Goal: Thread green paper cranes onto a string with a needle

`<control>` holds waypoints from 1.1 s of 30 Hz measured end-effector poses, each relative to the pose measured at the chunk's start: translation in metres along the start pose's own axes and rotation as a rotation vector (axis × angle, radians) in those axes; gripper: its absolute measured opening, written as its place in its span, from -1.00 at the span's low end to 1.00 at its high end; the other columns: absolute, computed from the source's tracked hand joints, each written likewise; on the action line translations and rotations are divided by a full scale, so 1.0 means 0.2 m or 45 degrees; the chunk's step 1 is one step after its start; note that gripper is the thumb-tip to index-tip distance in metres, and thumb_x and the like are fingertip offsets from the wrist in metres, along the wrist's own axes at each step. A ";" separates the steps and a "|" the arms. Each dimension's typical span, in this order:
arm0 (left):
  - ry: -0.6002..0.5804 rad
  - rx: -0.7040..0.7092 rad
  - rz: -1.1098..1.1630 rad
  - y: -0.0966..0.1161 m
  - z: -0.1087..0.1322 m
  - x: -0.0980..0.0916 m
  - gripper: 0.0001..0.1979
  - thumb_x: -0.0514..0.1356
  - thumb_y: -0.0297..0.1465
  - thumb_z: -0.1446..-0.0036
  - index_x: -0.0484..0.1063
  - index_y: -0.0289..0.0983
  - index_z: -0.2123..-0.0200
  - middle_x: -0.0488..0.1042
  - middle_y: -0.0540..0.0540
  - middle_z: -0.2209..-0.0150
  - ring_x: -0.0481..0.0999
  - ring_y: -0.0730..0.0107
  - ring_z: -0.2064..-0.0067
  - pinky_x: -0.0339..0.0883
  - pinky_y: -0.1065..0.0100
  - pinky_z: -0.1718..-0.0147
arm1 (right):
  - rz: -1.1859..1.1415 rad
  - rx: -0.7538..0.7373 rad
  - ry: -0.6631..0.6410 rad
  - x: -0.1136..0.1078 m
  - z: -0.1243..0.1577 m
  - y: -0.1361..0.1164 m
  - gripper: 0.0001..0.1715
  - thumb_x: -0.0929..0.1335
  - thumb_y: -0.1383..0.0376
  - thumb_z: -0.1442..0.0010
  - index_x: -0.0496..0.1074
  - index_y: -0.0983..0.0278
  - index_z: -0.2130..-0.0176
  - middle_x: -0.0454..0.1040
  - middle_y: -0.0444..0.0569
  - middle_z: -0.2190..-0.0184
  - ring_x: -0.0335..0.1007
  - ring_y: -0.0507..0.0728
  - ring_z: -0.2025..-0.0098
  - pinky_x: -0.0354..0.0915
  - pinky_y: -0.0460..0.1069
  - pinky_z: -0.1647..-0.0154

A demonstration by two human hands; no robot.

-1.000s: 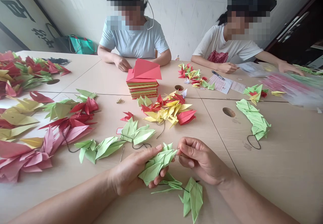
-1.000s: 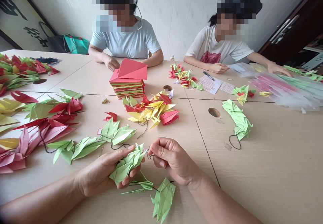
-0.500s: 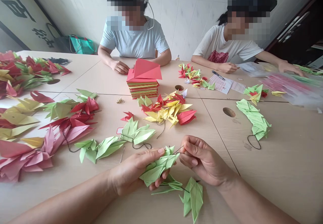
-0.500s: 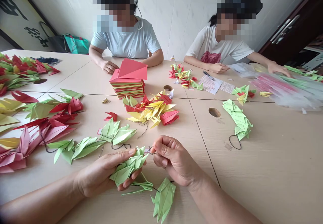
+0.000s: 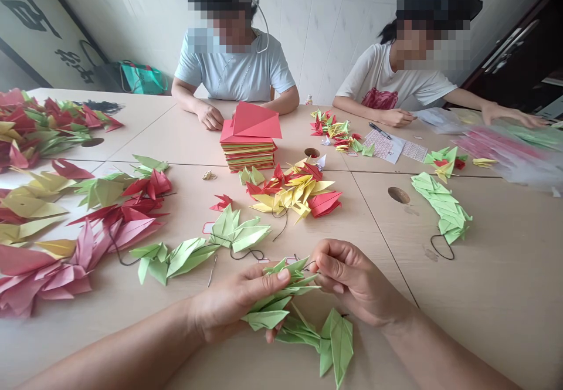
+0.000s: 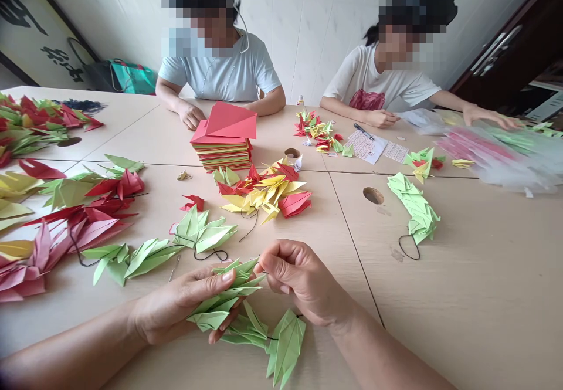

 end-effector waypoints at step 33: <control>-0.033 0.053 0.123 -0.01 -0.02 -0.02 -0.55 0.18 -0.01 -0.13 0.42 -0.33 0.42 0.40 -0.03 0.48 0.36 0.52 0.59 0.22 0.46 0.59 | 0.037 -0.034 0.224 -0.11 -0.03 0.01 -0.44 0.50 0.02 -0.04 0.42 0.13 0.01 0.34 -0.14 0.26 0.23 -0.03 0.35 0.20 -0.13 0.36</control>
Point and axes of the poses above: each hand's wrist, its own z-axis away from the middle knuckle, its own x-axis out of the palm, y = z × x, the point moved 7 cm from there along -z, towards the middle knuckle
